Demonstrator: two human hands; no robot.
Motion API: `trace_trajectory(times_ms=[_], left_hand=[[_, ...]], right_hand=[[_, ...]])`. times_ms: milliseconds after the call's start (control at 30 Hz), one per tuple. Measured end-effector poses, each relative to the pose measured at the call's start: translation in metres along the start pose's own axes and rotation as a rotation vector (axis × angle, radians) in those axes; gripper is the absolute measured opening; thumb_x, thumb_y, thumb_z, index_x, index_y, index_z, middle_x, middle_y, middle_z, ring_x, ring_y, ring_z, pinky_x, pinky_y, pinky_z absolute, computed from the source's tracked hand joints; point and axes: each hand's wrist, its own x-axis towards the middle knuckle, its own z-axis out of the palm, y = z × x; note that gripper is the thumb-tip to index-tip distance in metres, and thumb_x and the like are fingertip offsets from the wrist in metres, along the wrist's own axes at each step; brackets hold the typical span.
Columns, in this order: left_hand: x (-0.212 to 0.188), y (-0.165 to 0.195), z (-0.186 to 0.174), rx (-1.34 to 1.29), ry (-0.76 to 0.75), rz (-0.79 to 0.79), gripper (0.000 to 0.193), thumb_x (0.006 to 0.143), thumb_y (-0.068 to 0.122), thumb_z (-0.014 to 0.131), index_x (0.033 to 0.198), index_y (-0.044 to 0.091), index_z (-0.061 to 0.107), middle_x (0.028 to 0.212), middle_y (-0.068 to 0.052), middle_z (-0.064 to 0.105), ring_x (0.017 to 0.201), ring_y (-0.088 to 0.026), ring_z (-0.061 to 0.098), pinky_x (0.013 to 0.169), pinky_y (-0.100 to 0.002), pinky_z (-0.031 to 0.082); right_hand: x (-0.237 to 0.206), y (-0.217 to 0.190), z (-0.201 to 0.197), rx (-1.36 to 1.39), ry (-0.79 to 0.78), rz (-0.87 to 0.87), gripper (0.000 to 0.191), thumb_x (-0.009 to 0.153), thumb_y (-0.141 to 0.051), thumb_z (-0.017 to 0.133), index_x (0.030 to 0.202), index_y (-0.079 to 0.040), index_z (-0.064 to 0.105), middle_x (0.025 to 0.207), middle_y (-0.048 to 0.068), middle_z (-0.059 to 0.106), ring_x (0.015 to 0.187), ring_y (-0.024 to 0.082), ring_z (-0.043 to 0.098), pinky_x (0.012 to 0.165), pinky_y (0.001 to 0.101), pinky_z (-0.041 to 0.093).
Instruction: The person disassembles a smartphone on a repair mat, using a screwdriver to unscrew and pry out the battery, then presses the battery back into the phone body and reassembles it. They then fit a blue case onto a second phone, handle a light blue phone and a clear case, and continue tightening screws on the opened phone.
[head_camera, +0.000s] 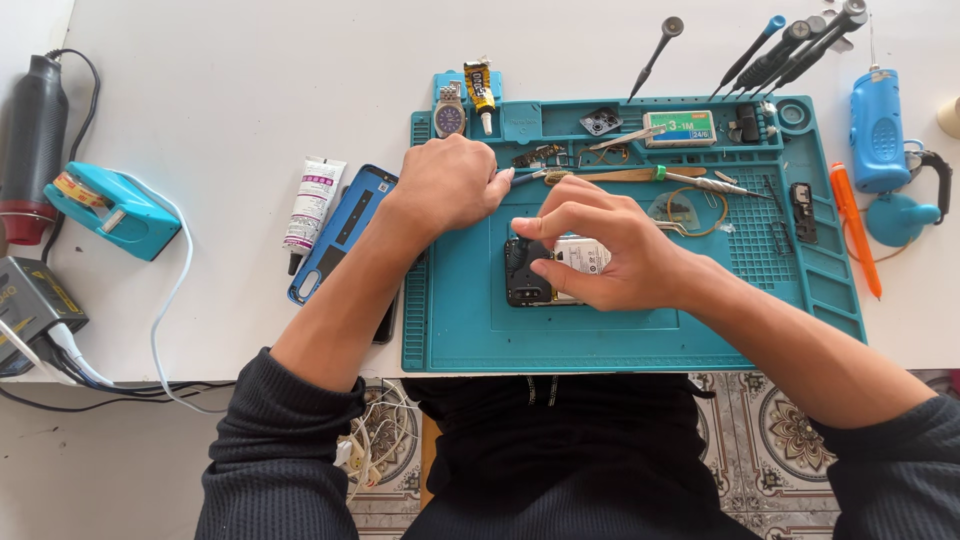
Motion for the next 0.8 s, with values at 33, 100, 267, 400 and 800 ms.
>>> trace_trajectory(times_ms=[33,100,267,400,800], left_hand=[[0.001,0.001,0.000,-0.002,0.012,0.010,0.044,0.098,0.044,0.057,0.082,0.009,0.079,0.077,-0.016,0.073,0.078,-0.034,0.073,0.075,-0.047,0.058],[0.001,0.002,0.000,-0.005,0.028,0.019,0.044,0.098,0.044,0.058,0.082,0.008,0.079,0.077,-0.016,0.073,0.079,-0.034,0.072,0.075,-0.047,0.057],[0.001,-0.001,0.000,-0.008,-0.012,0.000,0.044,0.099,0.044,0.057,0.083,0.008,0.078,0.078,-0.016,0.073,0.078,-0.034,0.073,0.076,-0.048,0.058],[0.001,-0.006,0.001,-0.009,-0.001,0.009,0.044,0.098,0.044,0.058,0.082,0.009,0.079,0.078,-0.016,0.073,0.080,-0.036,0.072,0.076,-0.048,0.057],[0.016,-0.004,0.008,-0.022,0.034,0.030,0.045,0.097,0.046,0.058,0.082,0.009,0.078,0.084,-0.018,0.074,0.085,-0.040,0.071,0.078,-0.051,0.056]], right_hand=[[0.001,-0.002,-0.001,0.008,0.018,-0.039,0.030,0.086,-0.001,0.078,0.112,-0.007,0.066,0.097,0.007,0.066,0.089,0.021,0.059,0.078,0.0367,0.048],[0.004,-0.005,0.001,0.035,0.021,-0.068,0.031,0.086,0.000,0.076,0.114,-0.006,0.065,0.105,0.009,0.069,0.096,0.022,0.063,0.082,0.0363,0.052],[0.006,-0.009,0.012,-0.120,0.039,-0.058,0.036,0.089,-0.009,0.085,0.120,-0.010,0.066,0.098,0.004,0.065,0.088,0.020,0.061,0.076,0.0352,0.048],[0.004,-0.006,0.014,-0.034,0.009,-0.126,0.043,0.090,-0.003,0.076,0.128,-0.013,0.059,0.114,0.009,0.065,0.099,0.022,0.062,0.083,0.0361,0.052],[0.001,0.000,0.009,-0.107,0.044,-0.124,0.044,0.091,-0.002,0.078,0.130,-0.011,0.059,0.105,0.007,0.064,0.096,0.024,0.061,0.082,0.0391,0.051]])
